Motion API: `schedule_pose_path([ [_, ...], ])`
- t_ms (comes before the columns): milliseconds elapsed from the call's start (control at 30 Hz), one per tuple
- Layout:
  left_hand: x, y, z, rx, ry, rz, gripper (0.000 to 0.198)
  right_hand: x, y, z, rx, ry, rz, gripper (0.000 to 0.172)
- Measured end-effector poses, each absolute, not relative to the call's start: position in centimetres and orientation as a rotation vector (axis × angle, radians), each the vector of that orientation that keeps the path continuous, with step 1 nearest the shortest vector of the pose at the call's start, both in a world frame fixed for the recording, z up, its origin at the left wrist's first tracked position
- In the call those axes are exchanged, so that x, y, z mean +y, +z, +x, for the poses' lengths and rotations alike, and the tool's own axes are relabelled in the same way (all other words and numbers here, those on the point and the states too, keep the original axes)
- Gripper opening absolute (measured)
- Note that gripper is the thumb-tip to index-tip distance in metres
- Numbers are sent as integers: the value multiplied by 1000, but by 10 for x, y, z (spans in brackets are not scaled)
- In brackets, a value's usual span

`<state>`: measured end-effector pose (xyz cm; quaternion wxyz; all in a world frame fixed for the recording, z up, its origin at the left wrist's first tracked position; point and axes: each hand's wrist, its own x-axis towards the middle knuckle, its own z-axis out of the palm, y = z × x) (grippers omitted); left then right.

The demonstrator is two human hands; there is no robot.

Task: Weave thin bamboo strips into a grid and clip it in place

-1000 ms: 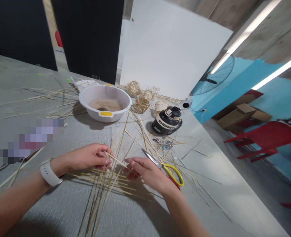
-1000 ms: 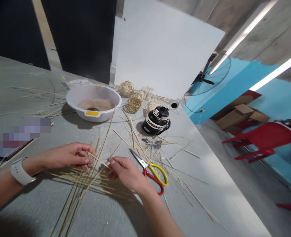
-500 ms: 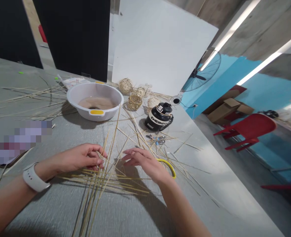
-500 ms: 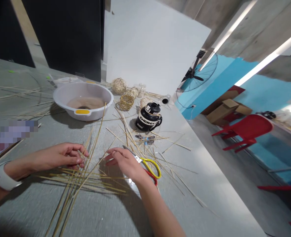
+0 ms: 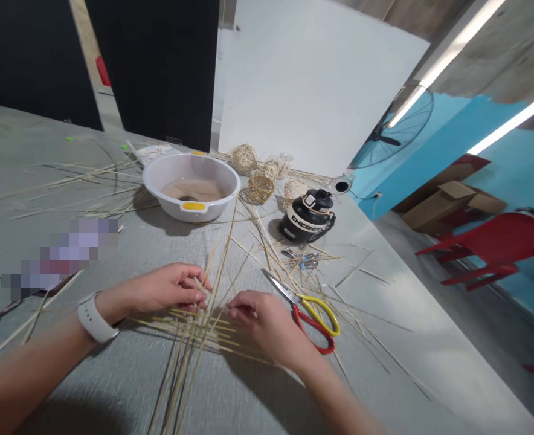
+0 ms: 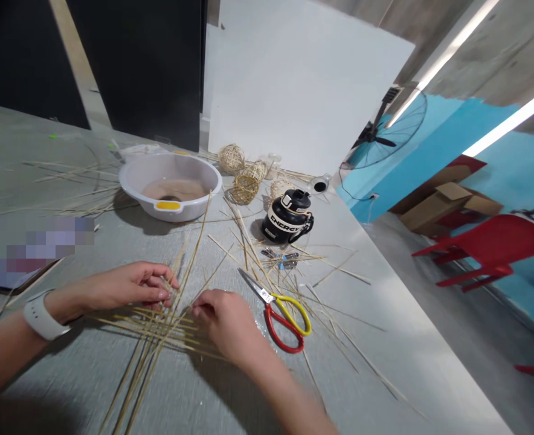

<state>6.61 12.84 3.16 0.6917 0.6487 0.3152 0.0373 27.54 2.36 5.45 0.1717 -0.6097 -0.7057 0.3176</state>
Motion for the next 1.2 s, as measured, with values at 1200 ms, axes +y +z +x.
schedule_pose_path([
  [1200, 130, 33, 65, 688, 164, 1433, 22, 29, 66, 323, -2176, 1081, -1623, 22],
])
